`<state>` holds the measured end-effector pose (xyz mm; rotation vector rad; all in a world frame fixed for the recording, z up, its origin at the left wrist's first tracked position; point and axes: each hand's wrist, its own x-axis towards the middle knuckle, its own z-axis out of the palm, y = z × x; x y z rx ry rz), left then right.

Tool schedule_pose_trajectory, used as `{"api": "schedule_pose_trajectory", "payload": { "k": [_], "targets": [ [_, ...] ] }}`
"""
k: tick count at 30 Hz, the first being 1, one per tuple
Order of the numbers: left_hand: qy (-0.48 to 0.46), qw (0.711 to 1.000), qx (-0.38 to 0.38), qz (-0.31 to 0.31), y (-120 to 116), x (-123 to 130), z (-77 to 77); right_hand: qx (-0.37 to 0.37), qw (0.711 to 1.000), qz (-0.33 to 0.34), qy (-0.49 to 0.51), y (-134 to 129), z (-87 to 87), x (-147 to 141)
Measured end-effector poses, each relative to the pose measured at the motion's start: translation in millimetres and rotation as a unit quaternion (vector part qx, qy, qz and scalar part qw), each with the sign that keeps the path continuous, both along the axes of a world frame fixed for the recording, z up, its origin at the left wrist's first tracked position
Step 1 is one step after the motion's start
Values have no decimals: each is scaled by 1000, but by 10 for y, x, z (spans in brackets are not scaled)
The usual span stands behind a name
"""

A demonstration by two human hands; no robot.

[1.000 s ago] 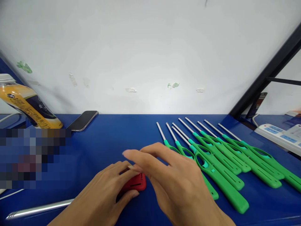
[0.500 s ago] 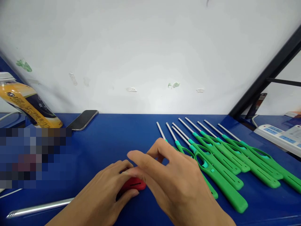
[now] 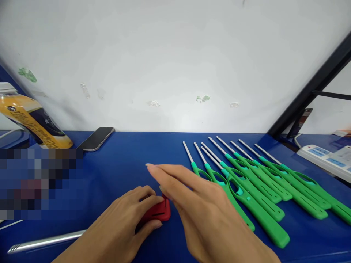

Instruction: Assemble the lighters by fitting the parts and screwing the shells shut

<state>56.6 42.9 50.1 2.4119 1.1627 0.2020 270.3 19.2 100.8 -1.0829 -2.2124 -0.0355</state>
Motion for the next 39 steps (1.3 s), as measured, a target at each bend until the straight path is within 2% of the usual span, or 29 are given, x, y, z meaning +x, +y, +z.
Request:
{"api": "schedule_pose_trajectory", "payload": {
  "k": [2,7,13,19,24,30,35,39],
  "targets": [
    [0,1000,-4,-1,0,-5,-5,-15,1000,7,11,-4,-14,8],
    [0,1000,-6,3,-7,-14,-14,35,998,-45,-5,-14,-47,25],
    [2,1000,-15,0,0,-21,-20,-37,999,6,31,-3,-37,1],
    [-5,1000,-16,4,15,-4,-18,15,1000,-27,4,4,-10,19],
    [-2,1000,-16,0,13,4,-20,-31,999,6,32,-19,-30,34],
    [4,1000,-16,5,11,2,-9,25,999,-44,13,-10,-15,19],
    [2,1000,-18,2,20,1,-15,-45,999,8,25,-11,-10,28],
    [1,1000,-15,4,9,-10,-27,-12,999,-33,24,-4,-12,33]
  ]
}}
